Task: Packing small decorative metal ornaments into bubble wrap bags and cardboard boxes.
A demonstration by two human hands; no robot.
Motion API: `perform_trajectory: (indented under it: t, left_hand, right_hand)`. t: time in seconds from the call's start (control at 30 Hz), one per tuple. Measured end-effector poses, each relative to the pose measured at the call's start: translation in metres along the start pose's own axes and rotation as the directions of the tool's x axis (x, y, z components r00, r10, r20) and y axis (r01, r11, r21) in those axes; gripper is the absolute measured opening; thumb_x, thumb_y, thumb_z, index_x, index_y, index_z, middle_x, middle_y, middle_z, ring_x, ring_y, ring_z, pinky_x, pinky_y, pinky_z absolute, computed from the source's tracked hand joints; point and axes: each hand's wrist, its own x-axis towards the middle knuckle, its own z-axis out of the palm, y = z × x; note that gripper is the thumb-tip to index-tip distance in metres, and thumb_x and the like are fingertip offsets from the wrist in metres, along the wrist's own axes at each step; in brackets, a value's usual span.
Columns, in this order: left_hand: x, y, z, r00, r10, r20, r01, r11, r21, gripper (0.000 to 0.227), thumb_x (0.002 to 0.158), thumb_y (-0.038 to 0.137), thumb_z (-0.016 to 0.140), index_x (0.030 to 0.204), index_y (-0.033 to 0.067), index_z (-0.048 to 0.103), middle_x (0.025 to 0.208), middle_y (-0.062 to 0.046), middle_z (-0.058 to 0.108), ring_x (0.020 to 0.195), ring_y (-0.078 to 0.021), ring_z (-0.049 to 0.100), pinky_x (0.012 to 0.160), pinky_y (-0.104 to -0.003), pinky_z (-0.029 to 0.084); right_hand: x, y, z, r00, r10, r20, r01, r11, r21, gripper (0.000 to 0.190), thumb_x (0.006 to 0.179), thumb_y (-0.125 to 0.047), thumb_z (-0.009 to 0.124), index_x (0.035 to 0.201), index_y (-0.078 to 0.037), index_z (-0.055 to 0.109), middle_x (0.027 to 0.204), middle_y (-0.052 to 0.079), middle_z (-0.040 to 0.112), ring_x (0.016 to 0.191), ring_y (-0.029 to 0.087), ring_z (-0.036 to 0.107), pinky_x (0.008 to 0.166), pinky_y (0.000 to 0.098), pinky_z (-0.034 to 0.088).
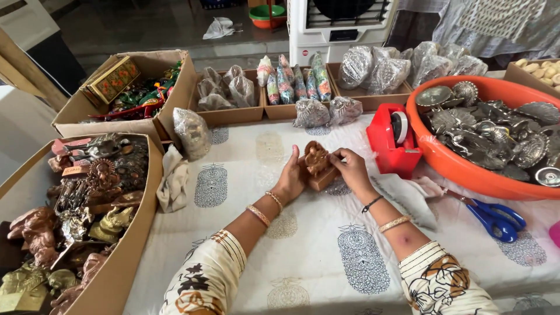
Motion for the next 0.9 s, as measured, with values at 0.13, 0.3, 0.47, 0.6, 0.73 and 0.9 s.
perform_trajectory:
  t: [0.13, 0.3, 0.47, 0.6, 0.73, 0.9]
  left_hand:
    - [-0.015, 0.007, 0.023, 0.989, 0.061, 0.135, -0.080, 0.986, 0.145, 0.084, 0.095, 0.066, 0.048, 0.152, 0.0045, 0.044, 0.145, -0.015, 0.057, 0.132, -0.0286, 0.054, 0.110, -0.046, 0.044]
    - [-0.004, -0.004, 0.014, 0.989, 0.061, 0.133, -0.108, 0.915, 0.388, 0.065, 0.092, 0.015, 0.068, 0.149, 0.0059, 0.038, 0.132, -0.015, 0.062, 0.113, -0.0236, 0.064, 0.100, -0.039, 0.055]
    - [-0.009, 0.003, 0.021, 0.991, 0.044, 0.126, -0.076, 0.961, 0.264, 0.054, 0.094, 0.009, 0.064, 0.143, 0.0021, 0.044, 0.129, -0.015, 0.064, 0.107, -0.0223, 0.070, 0.093, -0.036, 0.062]
    - [-0.014, 0.008, 0.024, 0.995, 0.025, 0.094, -0.049, 0.963, 0.264, 0.051, 0.092, 0.007, 0.065, 0.139, 0.0023, 0.045, 0.127, -0.013, 0.064, 0.106, -0.0234, 0.070, 0.088, -0.038, 0.064]
    - [-0.017, 0.008, 0.025, 0.995, 0.021, 0.096, -0.049, 0.951, 0.304, 0.054, 0.090, 0.007, 0.067, 0.140, 0.0021, 0.047, 0.125, -0.013, 0.065, 0.102, -0.0243, 0.069, 0.085, -0.038, 0.063]
    - [-0.001, -0.005, 0.006, 0.972, 0.096, 0.212, -0.160, 0.937, 0.309, 0.056, 0.087, 0.005, 0.069, 0.139, 0.0003, 0.049, 0.125, -0.008, 0.067, 0.107, -0.0170, 0.069, 0.094, -0.034, 0.059]
  right_hand:
    - [-0.003, -0.016, -0.009, 0.967, -0.249, -0.058, 0.227, 0.941, -0.251, 0.021, 0.105, -0.020, 0.069, 0.098, 0.000, 0.070, 0.082, 0.003, 0.069, 0.073, 0.006, 0.061, 0.061, 0.0232, 0.052]
    - [-0.012, -0.052, -0.035, 0.987, -0.070, 0.142, 0.145, 0.763, -0.630, 0.028, 0.101, -0.031, 0.064, 0.107, -0.004, 0.068, 0.089, 0.011, 0.070, 0.083, 0.027, 0.071, 0.076, 0.0413, 0.055]
    - [-0.081, -0.123, -0.077, 0.985, -0.047, 0.166, 0.171, 0.177, -0.969, 0.054, 0.084, -0.053, 0.068, 0.128, -0.022, 0.062, 0.130, 0.010, 0.056, 0.123, 0.036, 0.050, 0.101, 0.0547, 0.045]
    - [-0.130, -0.085, -0.101, 0.978, 0.162, 0.129, 0.125, 0.040, -0.991, 0.057, 0.079, -0.051, 0.073, 0.132, -0.033, 0.062, 0.148, 0.007, 0.047, 0.134, 0.038, 0.042, 0.100, 0.0605, 0.037]
    - [-0.127, -0.068, -0.123, 0.995, 0.010, 0.097, 0.087, 0.348, -0.933, 0.038, 0.085, -0.024, 0.070, 0.123, -0.019, 0.066, 0.131, 0.009, 0.062, 0.113, 0.038, 0.058, 0.096, 0.0464, 0.050]
    - [-0.076, -0.143, -0.050, 0.967, -0.203, 0.151, 0.250, 0.672, -0.698, 0.023, 0.091, -0.016, 0.069, 0.112, -0.007, 0.069, 0.107, 0.012, 0.070, 0.100, 0.030, 0.069, 0.086, 0.0366, 0.054]
